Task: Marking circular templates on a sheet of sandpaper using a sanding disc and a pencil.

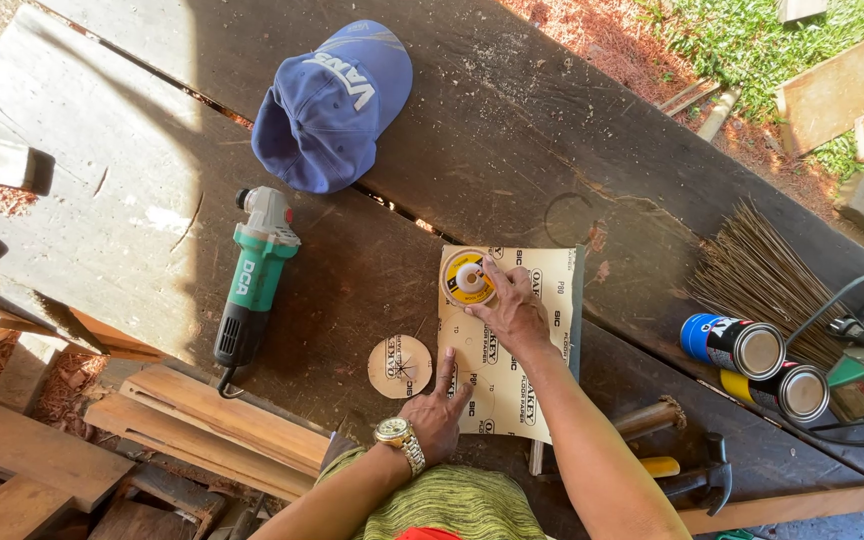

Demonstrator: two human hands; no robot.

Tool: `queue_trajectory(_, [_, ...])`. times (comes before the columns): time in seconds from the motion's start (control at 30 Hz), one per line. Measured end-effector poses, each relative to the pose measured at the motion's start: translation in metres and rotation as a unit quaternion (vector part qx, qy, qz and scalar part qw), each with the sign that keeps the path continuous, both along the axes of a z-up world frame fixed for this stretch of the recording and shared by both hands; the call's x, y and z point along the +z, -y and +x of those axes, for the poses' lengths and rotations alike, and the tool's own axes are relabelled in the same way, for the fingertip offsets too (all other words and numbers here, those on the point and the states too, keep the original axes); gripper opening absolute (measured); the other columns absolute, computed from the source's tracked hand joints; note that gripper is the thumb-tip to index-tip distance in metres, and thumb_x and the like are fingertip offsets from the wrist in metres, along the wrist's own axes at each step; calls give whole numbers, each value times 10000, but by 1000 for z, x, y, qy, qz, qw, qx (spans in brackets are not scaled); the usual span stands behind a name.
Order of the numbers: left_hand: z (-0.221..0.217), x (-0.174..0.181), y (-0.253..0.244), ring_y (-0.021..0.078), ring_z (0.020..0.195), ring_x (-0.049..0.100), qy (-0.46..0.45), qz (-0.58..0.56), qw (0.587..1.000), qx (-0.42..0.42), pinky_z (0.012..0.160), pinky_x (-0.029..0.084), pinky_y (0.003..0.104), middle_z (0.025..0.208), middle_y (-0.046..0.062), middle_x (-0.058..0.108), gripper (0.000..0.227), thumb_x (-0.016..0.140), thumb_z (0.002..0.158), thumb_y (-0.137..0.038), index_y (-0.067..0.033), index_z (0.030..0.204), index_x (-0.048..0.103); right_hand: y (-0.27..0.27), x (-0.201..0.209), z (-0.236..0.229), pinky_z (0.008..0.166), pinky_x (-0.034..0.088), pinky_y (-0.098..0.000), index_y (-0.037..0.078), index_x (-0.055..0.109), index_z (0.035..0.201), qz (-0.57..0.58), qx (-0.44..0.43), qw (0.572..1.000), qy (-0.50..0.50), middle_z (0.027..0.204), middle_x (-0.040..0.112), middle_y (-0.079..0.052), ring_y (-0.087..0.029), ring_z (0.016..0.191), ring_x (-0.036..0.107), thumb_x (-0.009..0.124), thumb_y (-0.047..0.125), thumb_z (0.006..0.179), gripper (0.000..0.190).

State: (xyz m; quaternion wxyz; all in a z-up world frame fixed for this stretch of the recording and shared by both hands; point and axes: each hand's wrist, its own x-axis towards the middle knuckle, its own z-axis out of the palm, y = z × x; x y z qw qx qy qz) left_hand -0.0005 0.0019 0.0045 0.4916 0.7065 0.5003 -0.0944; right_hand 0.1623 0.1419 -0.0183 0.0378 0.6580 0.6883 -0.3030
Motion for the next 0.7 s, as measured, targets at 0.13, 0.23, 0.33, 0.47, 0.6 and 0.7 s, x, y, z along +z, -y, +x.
queue_trajectory(0.13, [0,-8,3,400,853,741,4,7,1000,5,773,603,453,1642,373,-104,657,612,875,-84,-151,1506,444,-5,7,-2,1003,533,-371,264,428,1529,-14,-1,1000,6,1228,510,-69,-236,1116,639,864,435,739,918])
queue_trajectory(0.23, [1,-7,4,399,839,742,9,20,1000,5,767,602,456,1645,366,-83,654,614,869,-79,-136,1500,453,-15,20,5,1035,492,-400,289,393,1554,-72,10,997,-11,1257,526,-56,-252,1125,630,811,394,816,855])
queue_trajectory(0.33, [1,-2,-1,411,867,729,5,-1,1000,12,759,598,467,1639,354,-88,669,627,845,-72,-146,1489,462,-18,-10,26,1043,507,-416,328,457,1576,-64,35,997,-27,1238,570,-76,-270,1120,653,673,290,954,660])
queue_trajectory(0.47, [0,-10,6,405,847,739,12,20,1000,14,765,599,457,1644,364,-75,633,616,864,-76,-128,1478,475,-18,0,17,1033,511,-409,321,464,1541,-43,37,998,-9,1196,590,-78,-270,1110,653,712,322,920,668])
queue_trajectory(0.6, [0,-7,6,406,855,737,22,29,999,19,769,602,455,1637,377,-60,654,629,842,-71,-116,1476,476,-16,12,8,1008,517,-411,307,402,1553,-60,21,998,20,1198,575,-82,-268,1088,663,741,406,885,755])
queue_trajectory(0.7, [2,-8,3,404,856,737,16,33,999,11,766,605,448,1626,399,-66,656,627,841,-70,-107,1477,469,-14,6,7,1000,523,-418,293,413,1538,-44,16,999,21,1209,577,-80,-276,1095,664,752,412,868,760])
